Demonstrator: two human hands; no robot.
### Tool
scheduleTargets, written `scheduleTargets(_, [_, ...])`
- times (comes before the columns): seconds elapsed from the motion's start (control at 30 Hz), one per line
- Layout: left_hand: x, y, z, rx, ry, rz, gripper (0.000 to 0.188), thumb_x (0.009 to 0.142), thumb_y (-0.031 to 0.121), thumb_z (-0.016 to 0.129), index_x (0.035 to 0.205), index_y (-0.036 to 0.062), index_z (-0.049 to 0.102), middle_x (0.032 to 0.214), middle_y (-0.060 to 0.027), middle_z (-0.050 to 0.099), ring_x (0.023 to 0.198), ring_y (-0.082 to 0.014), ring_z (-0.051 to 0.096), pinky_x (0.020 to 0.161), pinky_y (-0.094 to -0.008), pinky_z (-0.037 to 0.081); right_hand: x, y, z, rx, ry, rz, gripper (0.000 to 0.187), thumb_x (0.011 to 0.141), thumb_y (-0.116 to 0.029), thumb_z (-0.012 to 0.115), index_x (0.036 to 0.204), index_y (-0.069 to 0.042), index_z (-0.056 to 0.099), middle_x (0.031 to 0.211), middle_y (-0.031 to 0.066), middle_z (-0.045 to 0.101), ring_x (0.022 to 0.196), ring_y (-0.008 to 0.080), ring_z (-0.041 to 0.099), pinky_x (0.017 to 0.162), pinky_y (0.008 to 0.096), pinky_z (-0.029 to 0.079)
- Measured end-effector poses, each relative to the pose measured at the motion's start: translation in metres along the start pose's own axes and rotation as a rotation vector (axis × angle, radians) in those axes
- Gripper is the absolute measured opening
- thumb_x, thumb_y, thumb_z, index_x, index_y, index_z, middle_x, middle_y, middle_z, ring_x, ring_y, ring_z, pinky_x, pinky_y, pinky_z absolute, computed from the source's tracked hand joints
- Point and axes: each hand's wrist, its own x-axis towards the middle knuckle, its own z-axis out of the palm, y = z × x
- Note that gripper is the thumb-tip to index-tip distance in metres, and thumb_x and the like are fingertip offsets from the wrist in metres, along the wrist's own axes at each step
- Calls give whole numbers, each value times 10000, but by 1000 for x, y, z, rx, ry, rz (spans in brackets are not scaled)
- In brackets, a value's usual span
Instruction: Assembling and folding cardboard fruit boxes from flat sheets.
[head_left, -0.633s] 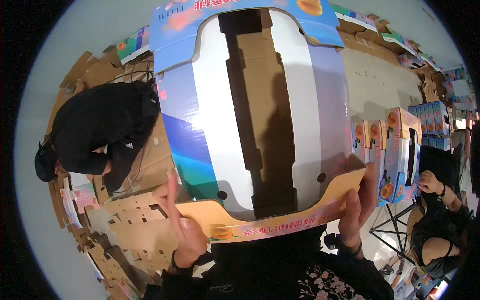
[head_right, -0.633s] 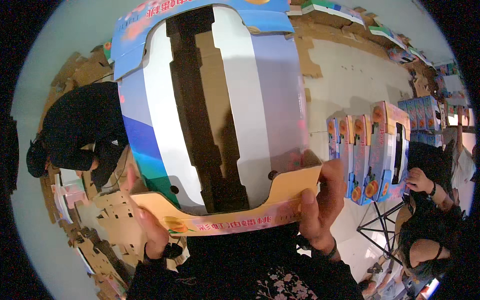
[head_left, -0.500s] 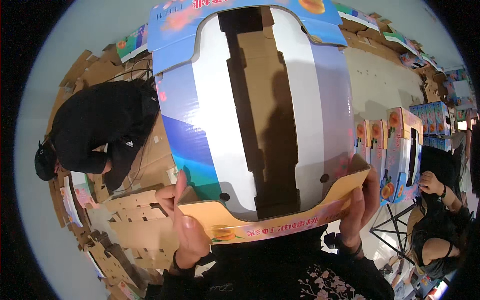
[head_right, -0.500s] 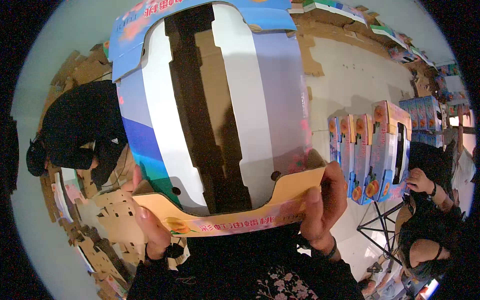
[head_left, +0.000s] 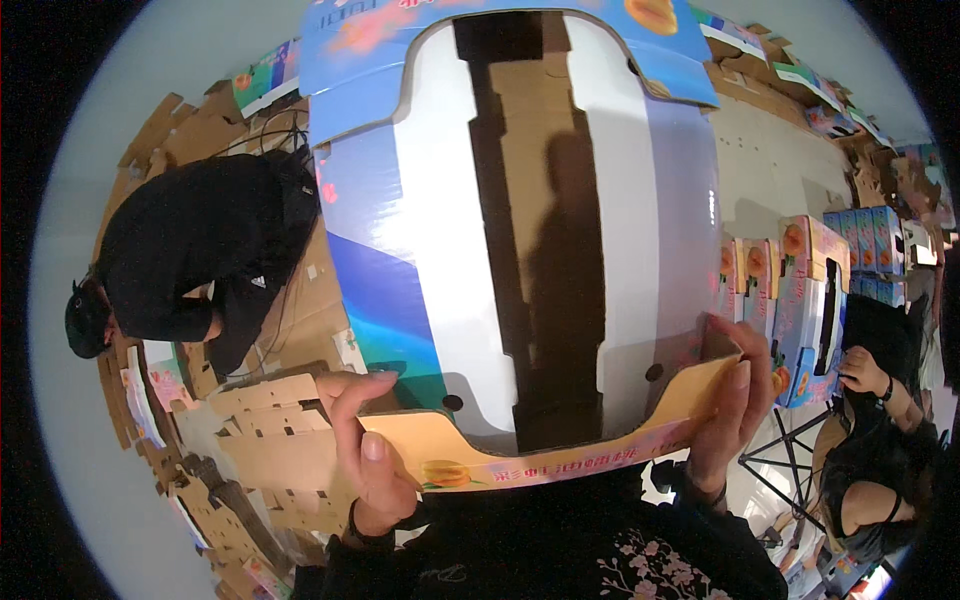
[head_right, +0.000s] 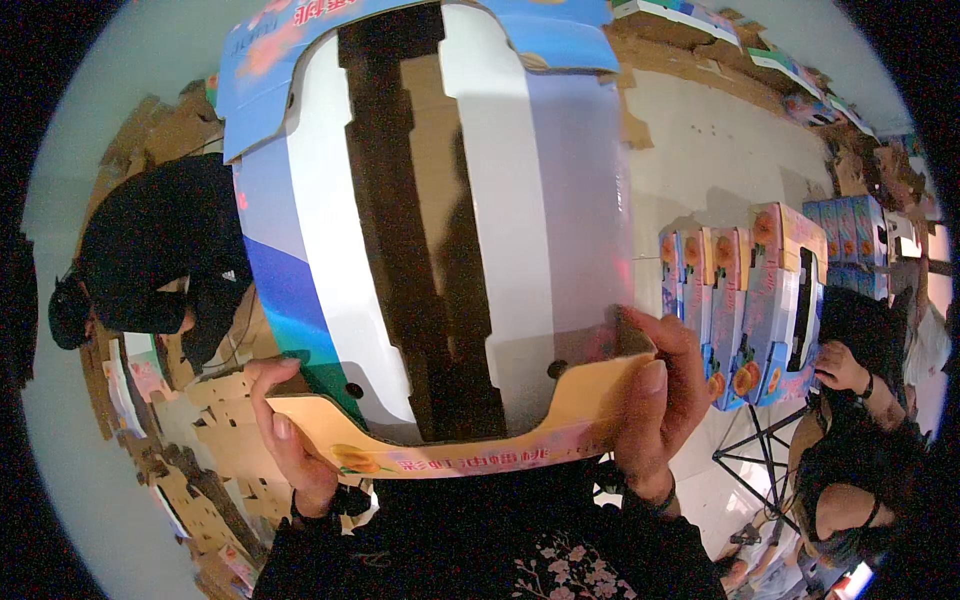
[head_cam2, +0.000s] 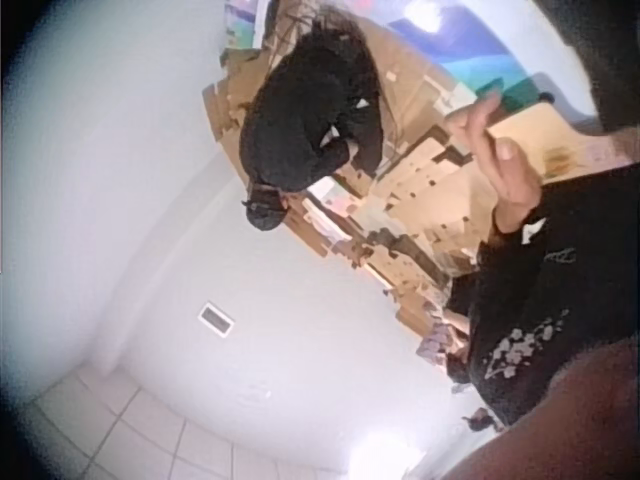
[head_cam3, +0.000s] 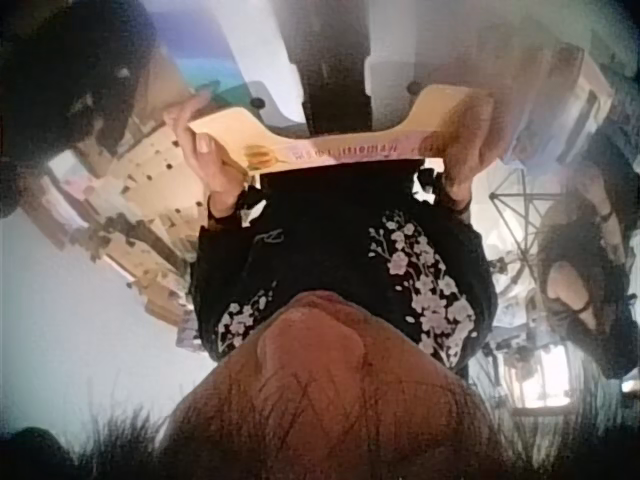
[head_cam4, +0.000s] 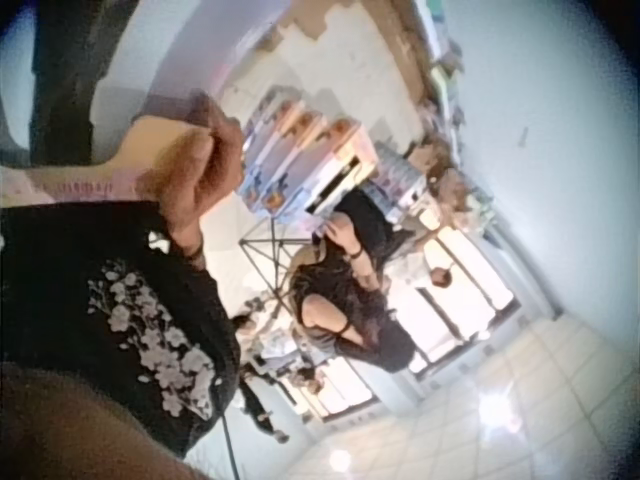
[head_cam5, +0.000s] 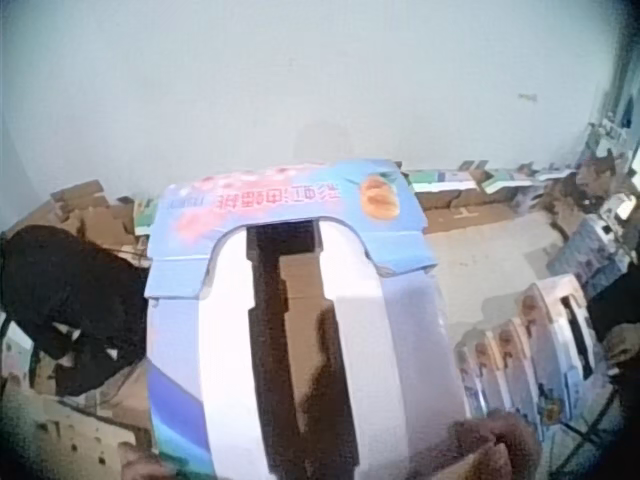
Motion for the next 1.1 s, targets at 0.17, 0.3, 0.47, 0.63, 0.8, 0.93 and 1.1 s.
scheduleTargets(0.17, [-3, 1, 11, -62, 32, 97, 432, 1084, 346, 387, 1210, -20, 579, 1066, -112, 459, 981, -201, 451, 880, -351, 381, -4, 6, 0, 0, 32, 6, 423, 1028, -328, 566, 1216, 42, 652, 928, 58, 590, 825, 138, 540, 734, 285, 412])
scheduleTargets(0.3, [-1, 3, 19, -109, 147, 109, 349, 1073, 295, 440, 1189, -10, 562, 1036, -112, 461, 932, -176, 440, 855, -330, 376, 0, 9, 5, -54, 82, 29, 410, 1027, -296, 586, 1282, 23, 624, 910, 8, 535, 818, 95, 466, 720, 256, 352])
scheduleTargets(0.47, [2, 4, 14, -123, 58, 52, 319, 1066, 293, 453, 1144, 0, 550, 1022, -111, 471, 909, -167, 444, 838, -313, 381, 6, 10, 10, 17, 62, -9, 404, 1020, -245, 611, 1332, 11, 587, 858, -48, 454, 771, 65, 375, 692, 237, 287])
scheduleTargets(0.63, [-2, 3, 17, -138, 88, 93, 318, 1064, 298, 456, 1122, -1, 546, 983, -101, 466, 886, -165, 445, 814, -309, 384, 0, 11, 9, 90, 44, 22, 421, 1017, -220, 615, 1356, 22, 554, 842, -51, 447, 773, 64, 381, 694, 234, 287])
scheduleTargets(0.8, [-2, -1, 15, -105, 84, 92, 309, 1062, 289, 463, 1129, -4, 534, 966, -93, 458, 875, -164, 442, 807, -307, 381, -3, 9, 8, 105, 30, 44, 416, 1017, -221, 610, 1344, 30, 563, 844, -46, 441, 778, 69, 383, 695, 240, 285])
scheduleTargets(0.93, [2, -6, 17, -72, 123, 130, 285, 1058, 268, 468, 1120, -3, 527, 983, -91, 455, 880, -156, 434, 814, -305, 375, 2, 11, 9, 54, 39, 3, 420, 1014, -224, 610, 1336, 42, 571, 839, -47, 447, 767, 72, 382, 686, 241, 281])
scheduleTargets(1.1, [12, -7, 34, -168, 213, 76, 529, 1041, 255, 504, 1468, -22, 358, 1025, -78, 451, 920, -165, 443, 864, -318, 380, 1, 19, 10, 62, 41, 8, 430, 1015, -237, 610, 1335, 48, 571, 853, -38, 470, 770, 71, 389, 682, 241, 283])
